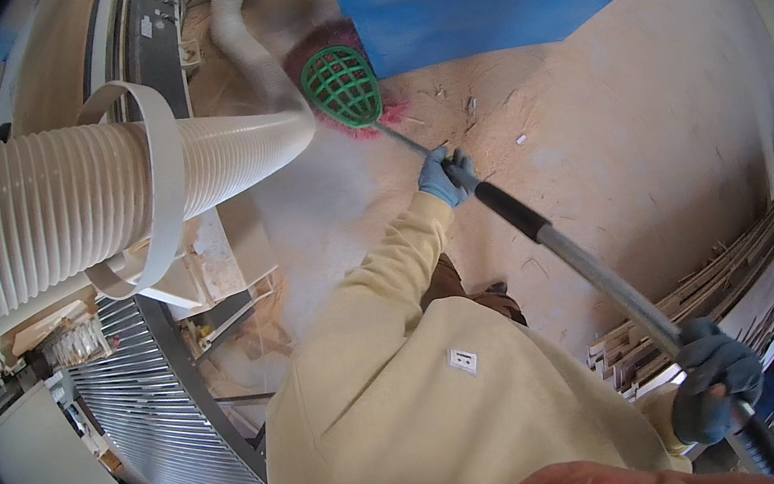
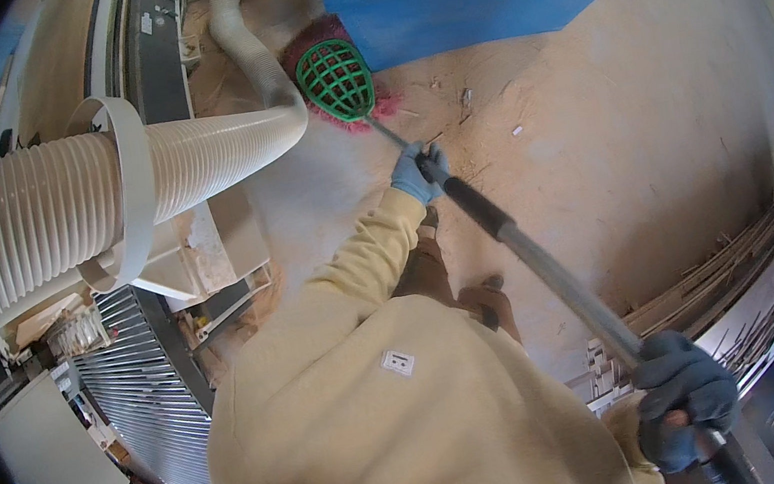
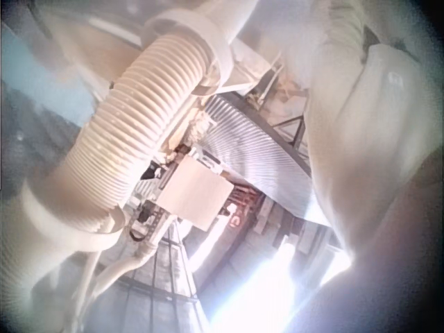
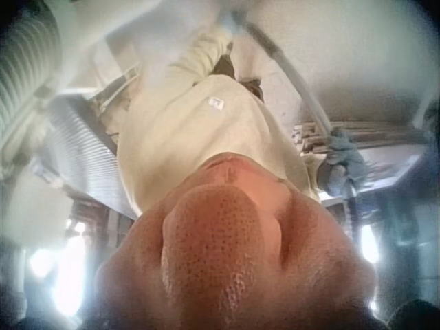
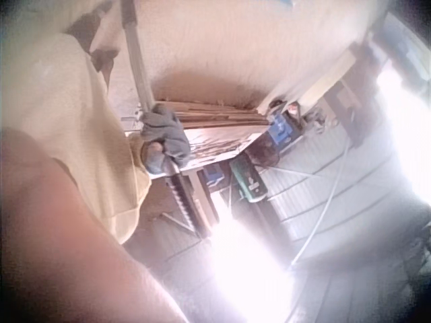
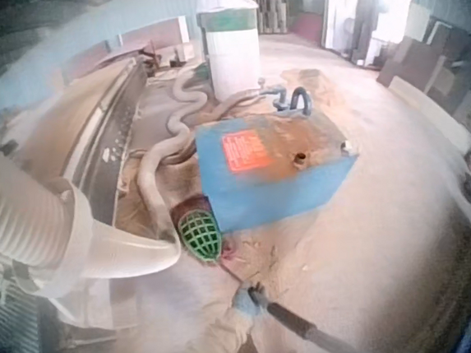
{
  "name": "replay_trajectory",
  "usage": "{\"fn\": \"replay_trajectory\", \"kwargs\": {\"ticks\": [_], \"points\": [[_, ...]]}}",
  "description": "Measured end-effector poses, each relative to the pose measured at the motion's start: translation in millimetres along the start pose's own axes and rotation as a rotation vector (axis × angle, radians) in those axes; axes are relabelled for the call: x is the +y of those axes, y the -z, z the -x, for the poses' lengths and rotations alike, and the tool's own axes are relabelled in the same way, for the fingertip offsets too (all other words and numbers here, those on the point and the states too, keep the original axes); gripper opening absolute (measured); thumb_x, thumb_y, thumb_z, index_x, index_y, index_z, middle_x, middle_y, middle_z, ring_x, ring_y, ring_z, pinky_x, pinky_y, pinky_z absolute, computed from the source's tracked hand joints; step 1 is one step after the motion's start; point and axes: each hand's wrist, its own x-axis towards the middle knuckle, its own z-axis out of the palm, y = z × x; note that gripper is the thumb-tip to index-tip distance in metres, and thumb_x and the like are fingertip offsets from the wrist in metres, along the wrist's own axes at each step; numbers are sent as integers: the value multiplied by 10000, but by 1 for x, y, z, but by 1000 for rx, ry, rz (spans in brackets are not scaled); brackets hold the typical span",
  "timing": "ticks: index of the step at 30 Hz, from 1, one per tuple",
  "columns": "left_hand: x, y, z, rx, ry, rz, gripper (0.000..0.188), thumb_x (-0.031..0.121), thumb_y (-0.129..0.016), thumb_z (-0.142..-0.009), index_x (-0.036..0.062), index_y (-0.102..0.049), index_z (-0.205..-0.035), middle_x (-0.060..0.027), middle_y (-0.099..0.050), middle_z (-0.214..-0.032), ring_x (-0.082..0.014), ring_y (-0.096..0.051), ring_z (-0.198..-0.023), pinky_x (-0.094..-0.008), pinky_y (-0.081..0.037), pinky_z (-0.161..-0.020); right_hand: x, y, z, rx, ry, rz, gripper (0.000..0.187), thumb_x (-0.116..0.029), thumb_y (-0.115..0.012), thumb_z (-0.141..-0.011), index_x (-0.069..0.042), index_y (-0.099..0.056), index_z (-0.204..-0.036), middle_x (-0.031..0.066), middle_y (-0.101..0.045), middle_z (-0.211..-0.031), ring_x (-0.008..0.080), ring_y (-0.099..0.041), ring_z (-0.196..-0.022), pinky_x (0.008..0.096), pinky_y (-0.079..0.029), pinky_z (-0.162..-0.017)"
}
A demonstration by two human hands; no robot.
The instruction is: The person gathers green plastic strips and wood scraps from the floor, places them on a stack of boards, then uses a pink mop to sweep the floor. The person moves around the workshop, sweeping debris toward a central area.
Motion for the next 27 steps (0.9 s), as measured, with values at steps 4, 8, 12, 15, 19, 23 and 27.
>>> {"fn": "replay_trajectory", "kwargs": {"ticks": [4, 8, 12, 15, 19, 23, 27], "points": [[8, 36, -43, -15, -177, -186, 140, 156, -606, -908, 117, -567, -779, -24, -633, -725, -159, -625, -614, -271, -556, -533, 5, 13, 27, -101, 163, -21, 273, -210, -765, -872, -105, -515, -892, 32, -631, -620, 269, -681, -649, 470, -528, -556], [57, 28, -71, -145, -99, -259, 165, 194, -599, -927, 102, -573, -793, -53, -616, -719, -193, -605, -583, -314, -560, -536, 53, -1, 39, -164, 255, -61, 193, -91, -720, -877, -49, -531, -878, 99, -671, -740, 278, -683, -634, 468, -550, -574], [87, 16, -92, 5, -298, -537, 200, 190, -575, -963, 40, -510, -1078, -139, -633, -909, -272, -681, -763, -374, -619, -642, 142, -44, 56, -27, 52, -27, 129, 5, -672, -891, -13, -549, -928, 170, -665, -859, 341, -677, -752, 476, -551, -689], [73, 39, -100, 267, -385, -810, 329, 200, -536, -993, 26, -427, -1250, -194, -629, -1008, -329, -697, -833, -427, -641, -700, 214, -64, 62, 13, 234, -101, 115, 62, -628, -898, -15, -560, -950, 144, -676, -922, 358, -680, -857, 455, -559, -764], [17, 96, -100, 412, -348, -968, 403, 215, -478, -1009, 25, -346, -1339, -270, -626, -1071, -424, -693, -853, -520, -626, -743, 198, -15, 141, -19, 109, -93, 88, 10, -640, -913, -11, -555, -926, 174, -698, -920, 361, -705, -907, 547, -533, -895], [-103, 165, -74, 389, -243, -1054, 390, 252, -420, -1021, -10, -359, -1304, -309, -634, -1079, -480, -687, -865, -584, -606, -789, 158, 69, 233, -31, 170, -1, 96, 24, -659, -897, -7, -577, -936, 161, -690, -893, 377, -697, -867, 502, -551, -820], [-237, 214, -20, 408, -177, -812, 327, 240, -440, -1011, -34, -442, -1190, -298, -644, -1117, -442, -699, -870, -555, -614, -804, 116, 144, 310, 39, 179, -122, 99, 23, -665, -894, 4, -571, -920, 182, -686, -850, 378, -689, -810, 558, -521, -767]]}}
